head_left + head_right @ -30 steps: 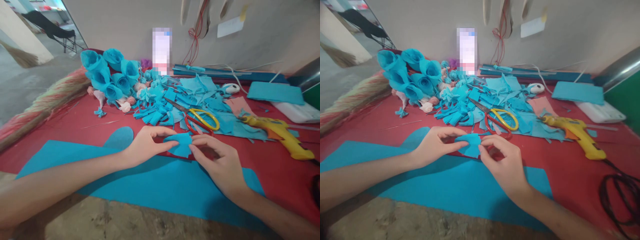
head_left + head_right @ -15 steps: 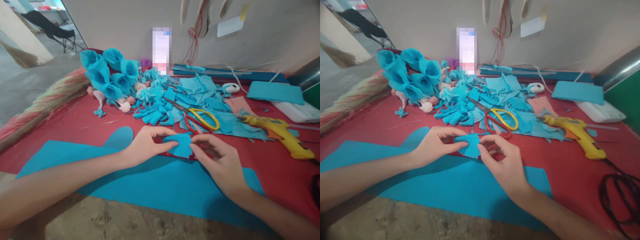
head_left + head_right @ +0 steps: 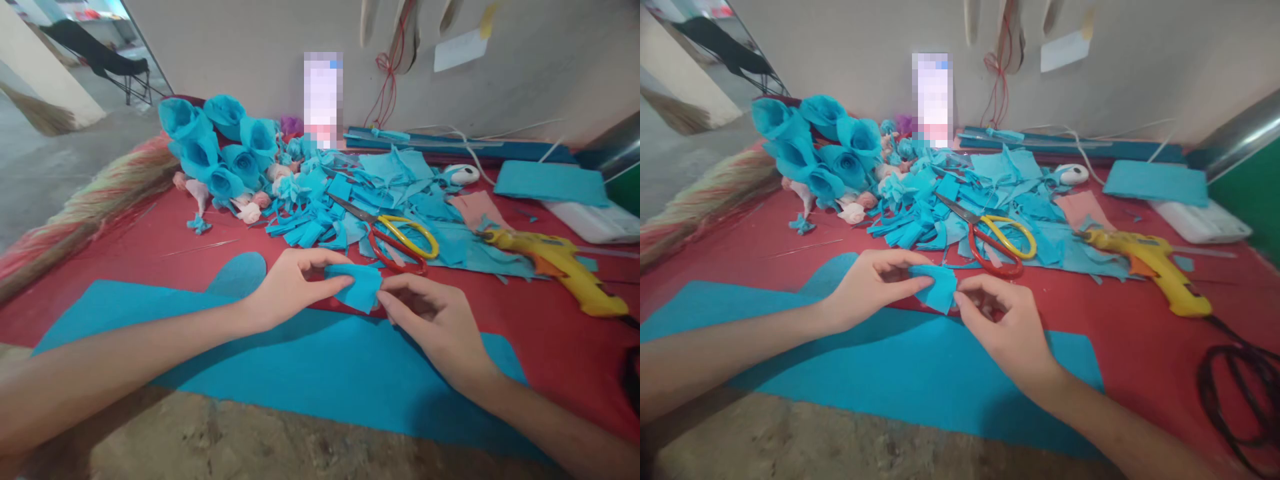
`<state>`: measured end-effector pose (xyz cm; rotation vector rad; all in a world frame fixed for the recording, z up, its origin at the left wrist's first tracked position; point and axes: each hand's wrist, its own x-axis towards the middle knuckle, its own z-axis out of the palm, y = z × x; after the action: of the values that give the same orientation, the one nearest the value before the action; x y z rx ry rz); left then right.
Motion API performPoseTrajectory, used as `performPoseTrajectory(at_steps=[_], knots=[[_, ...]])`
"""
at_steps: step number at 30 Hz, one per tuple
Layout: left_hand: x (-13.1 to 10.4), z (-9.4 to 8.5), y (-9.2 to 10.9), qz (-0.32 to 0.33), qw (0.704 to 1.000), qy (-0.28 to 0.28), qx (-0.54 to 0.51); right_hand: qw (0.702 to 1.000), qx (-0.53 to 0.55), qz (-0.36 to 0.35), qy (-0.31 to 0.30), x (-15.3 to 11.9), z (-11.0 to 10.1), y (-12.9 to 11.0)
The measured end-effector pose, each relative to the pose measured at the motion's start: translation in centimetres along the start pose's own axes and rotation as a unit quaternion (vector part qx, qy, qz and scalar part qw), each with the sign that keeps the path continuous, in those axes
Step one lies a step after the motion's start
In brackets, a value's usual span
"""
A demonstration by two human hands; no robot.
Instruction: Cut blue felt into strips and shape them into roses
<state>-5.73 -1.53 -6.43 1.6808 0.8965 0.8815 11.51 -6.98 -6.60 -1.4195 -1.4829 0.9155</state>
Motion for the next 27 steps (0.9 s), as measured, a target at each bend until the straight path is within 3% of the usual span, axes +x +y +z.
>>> performPoseTrajectory(at_steps=[15, 27], knots=[[0.02, 0.02, 0.15, -0.030, 0.999, 0.014, 0.017, 0.999, -0.010, 0.028, -0.024, -0.01, 0.26, 0.23], [-0.10, 0.45, 0.62, -0.044, 0.998, 0.031, 0.012, 0.994, -0.003, 0.071, -0.086, 0.13, 0.71, -0.22]])
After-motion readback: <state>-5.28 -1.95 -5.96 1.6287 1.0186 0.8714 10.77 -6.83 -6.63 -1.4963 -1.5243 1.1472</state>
